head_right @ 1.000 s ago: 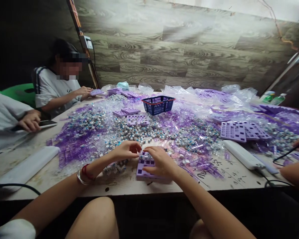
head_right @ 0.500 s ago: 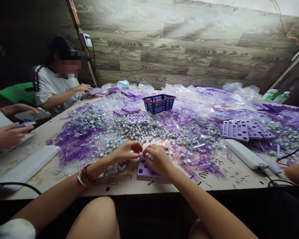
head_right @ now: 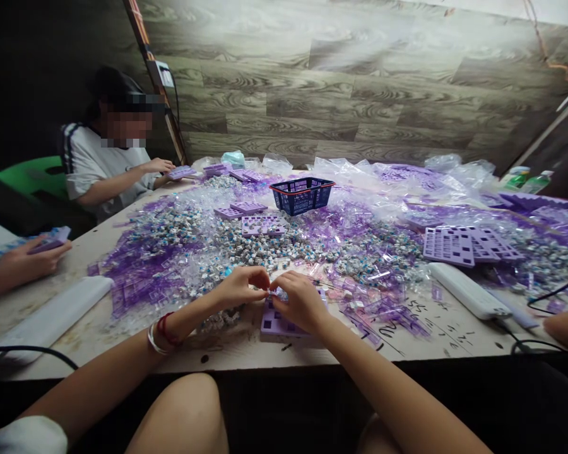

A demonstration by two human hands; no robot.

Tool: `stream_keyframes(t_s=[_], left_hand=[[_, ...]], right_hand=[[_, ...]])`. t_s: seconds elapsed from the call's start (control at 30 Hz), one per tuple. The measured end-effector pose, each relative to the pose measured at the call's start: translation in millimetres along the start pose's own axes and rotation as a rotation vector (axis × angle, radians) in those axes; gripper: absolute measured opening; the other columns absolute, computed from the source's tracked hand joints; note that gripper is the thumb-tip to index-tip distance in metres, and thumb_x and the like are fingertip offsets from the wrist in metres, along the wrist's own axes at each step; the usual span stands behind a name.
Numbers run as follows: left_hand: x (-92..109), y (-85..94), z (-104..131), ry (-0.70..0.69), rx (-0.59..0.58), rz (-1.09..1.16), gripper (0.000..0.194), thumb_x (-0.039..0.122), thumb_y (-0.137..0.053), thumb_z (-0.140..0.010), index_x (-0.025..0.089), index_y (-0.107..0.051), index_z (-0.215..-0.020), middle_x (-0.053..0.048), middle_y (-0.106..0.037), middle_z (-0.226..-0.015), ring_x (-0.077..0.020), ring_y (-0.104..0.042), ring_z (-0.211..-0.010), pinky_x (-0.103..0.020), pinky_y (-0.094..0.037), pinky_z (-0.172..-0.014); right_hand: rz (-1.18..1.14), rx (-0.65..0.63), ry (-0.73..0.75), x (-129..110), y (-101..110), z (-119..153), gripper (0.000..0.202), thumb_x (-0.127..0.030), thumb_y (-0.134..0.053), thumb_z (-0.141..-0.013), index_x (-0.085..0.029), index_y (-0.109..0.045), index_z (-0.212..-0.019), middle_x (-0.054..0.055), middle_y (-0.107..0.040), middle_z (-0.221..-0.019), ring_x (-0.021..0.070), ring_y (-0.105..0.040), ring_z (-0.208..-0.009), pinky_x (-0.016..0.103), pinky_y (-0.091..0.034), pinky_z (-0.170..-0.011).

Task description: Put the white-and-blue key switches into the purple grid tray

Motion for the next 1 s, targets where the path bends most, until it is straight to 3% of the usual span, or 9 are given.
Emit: stream_keyframes(t_s=[0.27,0.47,0.7,1.0], left_hand=[[1,-0.5,1,-0.023,-0.021,-0.139,0.009,0.007,-0.061,-0.07,0.01,-0.062,-0.079,0.0,-0.062,-0.073,-0.0111,-0.055,-0.069,-0.019,-0.04,-0.063],[7,-1.0,2,-0.057,-0.022,-0.243,0.007,0.009,-0.064,-0.073,0.011,-0.062,-0.079,0.001,-0.061,-0.075,-0.0112,-0.055,-0.07,-0.019,-0.038,-0.064],[11,-1.3,2,-0.165,-0.029,-0.285,0.008,0.014,-0.067,-0.076,0.012,-0.059,-0.077,0.0,-0.061,-0.074,-0.0106,-0.054,-0.068,-0.018,-0.038,-0.063],[8,0.1,-2,-0.149,-0.088,-0.255,0.009,0.016,-0.068,-0.077,0.01,-0.061,-0.077,0.001,-0.06,-0.07,-0.0093,-0.053,-0.064,-0.017,-0.036,-0.06]], right_hand=[[-0.004,-0.019,0.005,5,-2,0,0.016,-0.005,-0.064,-0.072,-0.018,-0.065,-0.082,0.005,-0.069,-0.083,0.0199,-0.062,-0.083,0.032,-0.048,-0.076],[-0.078,-0.052,-0.008,8,-3,-3,0.016,-0.005,-0.068,-0.072,-0.02,-0.07,-0.077,0.004,-0.069,-0.079,0.0189,-0.062,-0.081,0.031,-0.048,-0.075],[-0.011,-0.178,-0.041,3,-4,-15,0.021,-0.001,-0.067,-0.071,-0.021,-0.074,-0.072,0.004,-0.071,-0.075,0.0189,-0.063,-0.077,0.03,-0.047,-0.074],[0.075,-0.357,-0.098,7,-8,-28,0.011,-0.01,-0.071,-0.072,-0.019,-0.077,-0.07,0.004,-0.072,-0.065,0.0138,-0.059,-0.057,0.024,-0.04,-0.06]])
Point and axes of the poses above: each hand's wrist, its own z-axis away from the middle knuckle, its own y-axis out of the back of the hand, x = y × z, the point moved 4 cm from there along -z, towards the middle knuckle
